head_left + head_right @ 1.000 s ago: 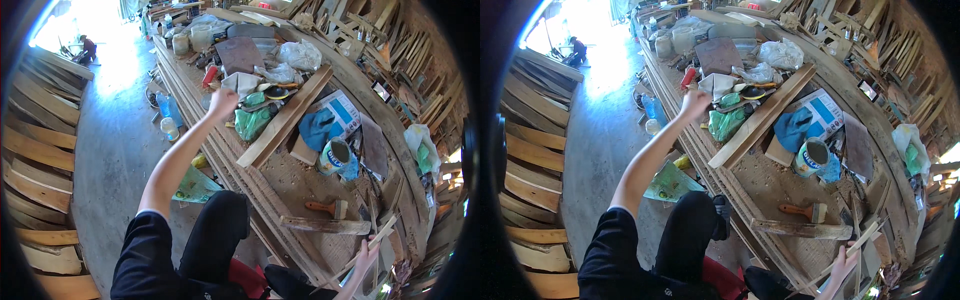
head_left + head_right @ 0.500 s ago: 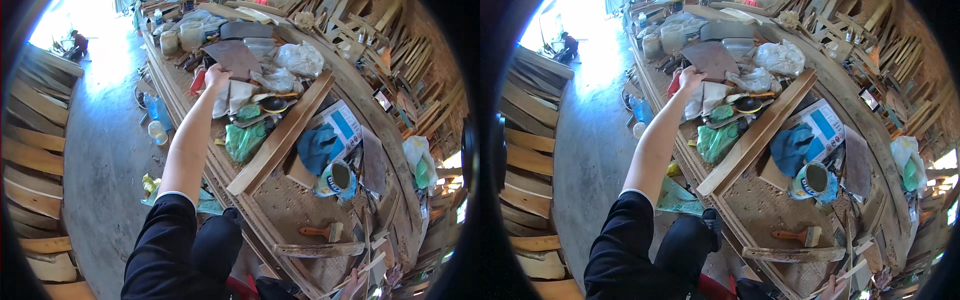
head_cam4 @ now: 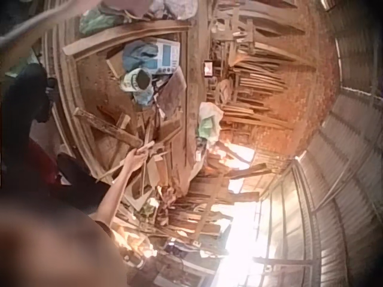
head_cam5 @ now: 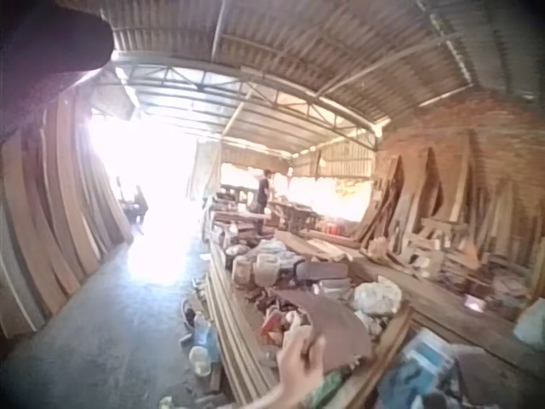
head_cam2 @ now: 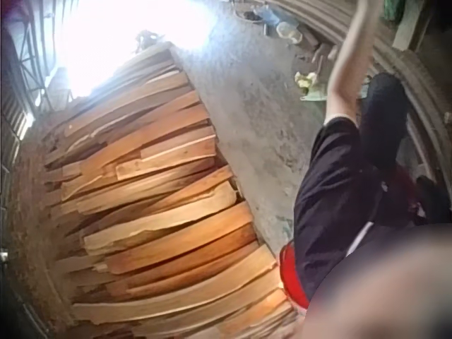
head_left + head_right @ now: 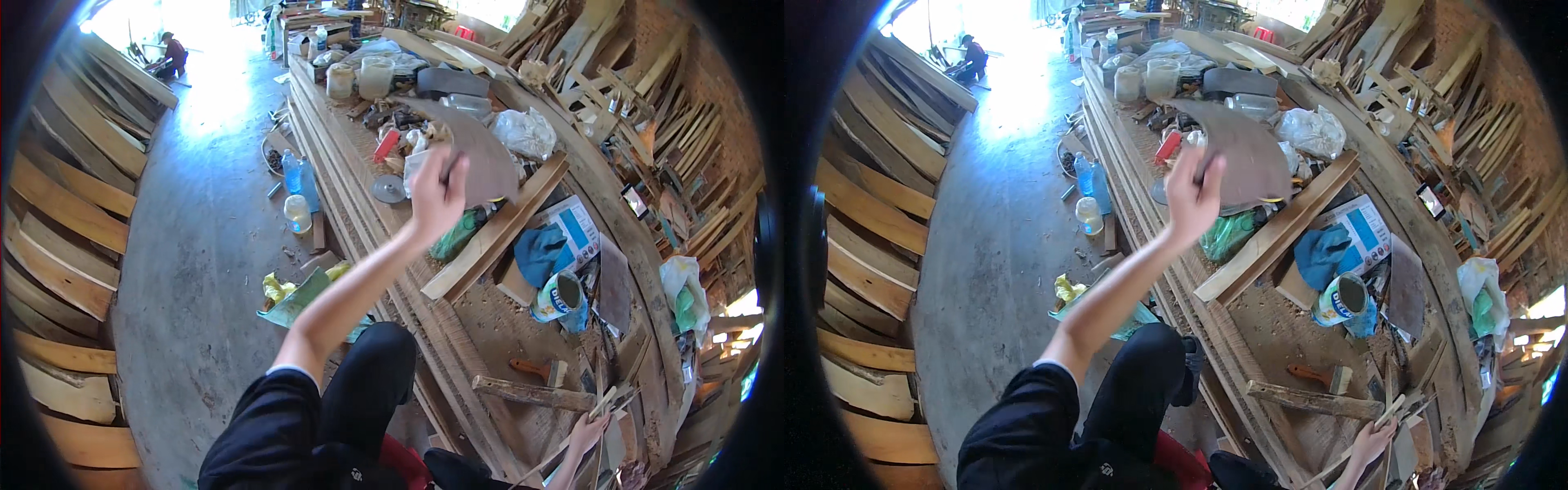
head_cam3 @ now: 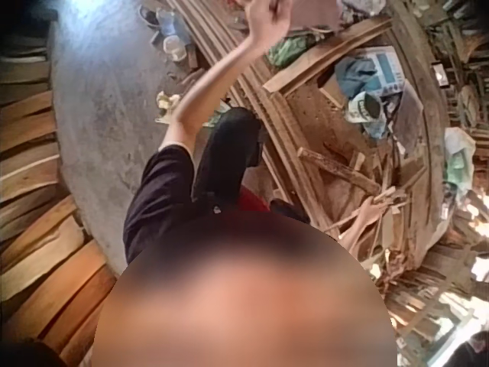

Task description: Carving a piece of wood using a chisel and a mallet in a workshop setting.

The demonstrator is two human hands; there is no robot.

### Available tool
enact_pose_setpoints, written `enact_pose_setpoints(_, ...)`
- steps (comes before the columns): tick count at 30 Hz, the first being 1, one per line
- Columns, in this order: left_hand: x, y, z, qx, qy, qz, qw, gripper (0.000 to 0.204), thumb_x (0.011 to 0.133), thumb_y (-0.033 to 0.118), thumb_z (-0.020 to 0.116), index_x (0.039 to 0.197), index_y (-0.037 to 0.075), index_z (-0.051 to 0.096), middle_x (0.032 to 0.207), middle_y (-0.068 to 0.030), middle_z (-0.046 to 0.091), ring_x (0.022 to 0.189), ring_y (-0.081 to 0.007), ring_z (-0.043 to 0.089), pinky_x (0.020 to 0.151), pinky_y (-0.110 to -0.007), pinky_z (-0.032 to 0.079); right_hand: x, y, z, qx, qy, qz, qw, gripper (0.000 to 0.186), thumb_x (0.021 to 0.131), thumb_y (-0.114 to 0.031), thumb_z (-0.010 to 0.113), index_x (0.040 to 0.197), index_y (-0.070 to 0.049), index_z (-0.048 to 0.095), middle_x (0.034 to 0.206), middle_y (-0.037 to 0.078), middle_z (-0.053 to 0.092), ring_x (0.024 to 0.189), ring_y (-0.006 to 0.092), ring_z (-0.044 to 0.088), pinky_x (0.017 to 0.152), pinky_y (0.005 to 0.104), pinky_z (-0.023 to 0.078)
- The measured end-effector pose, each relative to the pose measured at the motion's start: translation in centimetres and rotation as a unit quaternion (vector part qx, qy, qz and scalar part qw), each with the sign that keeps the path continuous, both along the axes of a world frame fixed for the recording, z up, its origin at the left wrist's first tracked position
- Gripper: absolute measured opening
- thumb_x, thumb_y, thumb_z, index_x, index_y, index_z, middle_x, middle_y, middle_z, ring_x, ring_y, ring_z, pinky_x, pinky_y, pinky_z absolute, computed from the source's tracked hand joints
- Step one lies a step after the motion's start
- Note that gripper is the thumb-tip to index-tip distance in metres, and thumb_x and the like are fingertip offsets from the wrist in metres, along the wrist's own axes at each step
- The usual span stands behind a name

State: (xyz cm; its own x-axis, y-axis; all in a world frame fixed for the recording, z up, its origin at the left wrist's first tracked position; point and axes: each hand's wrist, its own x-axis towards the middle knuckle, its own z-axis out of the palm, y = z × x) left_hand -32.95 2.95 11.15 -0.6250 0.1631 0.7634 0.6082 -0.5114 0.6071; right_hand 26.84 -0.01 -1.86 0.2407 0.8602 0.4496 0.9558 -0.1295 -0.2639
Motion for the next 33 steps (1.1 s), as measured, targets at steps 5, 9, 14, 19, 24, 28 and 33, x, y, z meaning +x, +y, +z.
enact_pose_setpoints(5, 8.1, -10.8, -4.6, -0.040, -0.178, -0.251, 0.950, 0.008, 0.087, 0.005, 0.064, 0.088, 0.001, 0.057, 0.072, 0.0034, 0.045, 0.066, -0.0053, 0.042, 0.058, -0.023, 0.033, -3.7, -1.3, 0.9, -0.051, -0.057, 0.013, 0.997, 0.067, 0.079, -0.009, 0.058, 0.141, -0.005, 0.032, 0.134, 0.025, 0.041, 0.121, 0.0410, 0.043, 0.100, 0.0472, 0.039)
enact_pose_setpoints(9, 10.2, -14.2, -6.7, -0.119, -0.286, -0.428, 0.849, 0.008, 0.086, 0.003, 0.066, 0.088, 0.002, 0.058, 0.076, 0.0061, 0.049, 0.071, -0.0026, 0.045, 0.060, -0.021, 0.034, -3.4, -2.5, -0.3, -0.050, -0.030, 0.056, 0.997, 0.072, 0.078, -0.006, 0.058, 0.144, -0.007, 0.029, 0.139, 0.024, 0.037, 0.128, 0.0416, 0.036, 0.108, 0.0470, 0.031)
enact_pose_setpoints(14, 11.3, -16.7, -8.2, -0.279, -0.411, -0.506, 0.705, 0.021, 0.079, -0.002, 0.066, 0.099, 0.003, 0.058, 0.086, -0.0057, 0.064, 0.075, -0.0131, 0.061, 0.066, -0.024, 0.048, -1.1, -2.6, -0.9, -0.101, -0.079, -0.003, 0.992, 0.074, 0.078, -0.010, 0.059, 0.145, -0.011, 0.029, 0.143, 0.018, 0.037, 0.134, 0.0383, 0.030, 0.110, 0.0466, 0.030)
enact_pose_setpoints(19, 15.6, -19.2, -10.9, -0.350, -0.458, -0.489, 0.654, 0.038, 0.084, -0.001, 0.054, 0.121, -0.001, 0.046, 0.104, -0.0156, 0.061, 0.079, -0.0292, 0.066, 0.054, -0.043, 0.054, -0.2, -3.3, -1.4, -0.023, -0.106, 0.059, 0.992, 0.066, 0.081, -0.022, 0.064, 0.140, -0.010, 0.037, 0.141, 0.014, 0.039, 0.128, 0.0378, 0.036, 0.105, 0.0501, 0.031)
enact_pose_setpoints(24, 17.3, -19.5, -11.6, -0.388, -0.590, -0.441, 0.554, 0.039, 0.085, 0.001, 0.054, 0.122, 0.000, 0.041, 0.101, -0.0172, 0.061, 0.078, -0.0320, 0.065, 0.047, -0.042, 0.053, -1.6, -4.7, 0.9, 0.056, -0.036, 0.110, 0.992, 0.056, 0.085, -0.022, 0.062, 0.136, -0.009, 0.042, 0.136, 0.015, 0.044, 0.125, 0.0359, 0.040, 0.105, 0.0488, 0.031)
enact_pose_setpoints(28, 17.9, -19.5, -11.3, -0.386, -0.536, -0.453, 0.598, 0.035, 0.088, 0.005, 0.057, 0.118, -0.002, 0.041, 0.102, -0.0190, 0.061, 0.082, -0.0350, 0.066, 0.048, -0.042, 0.054, -5.8, -7.2, 3.4, 0.119, 0.150, 0.211, 0.959, 0.032, 0.085, -0.013, 0.062, 0.116, -0.005, 0.057, 0.114, 0.015, 0.058, 0.108, 0.0297, 0.056, 0.093, 0.0392, 0.043)
enact_pose_setpoints(33, 19.8, -19.5, -11.8, -0.367, -0.554, -0.498, 0.557, 0.036, 0.089, 0.007, 0.058, 0.119, -0.004, 0.041, 0.105, -0.0207, 0.060, 0.085, -0.0357, 0.066, 0.053, -0.045, 0.056, -12.5, -10.6, 2.7, -0.137, 0.280, 0.284, 0.907, 0.020, 0.085, -0.019, 0.067, 0.094, -0.001, 0.064, 0.077, 0.008, 0.064, 0.068, 0.0177, 0.063, 0.061, 0.0287, 0.049)
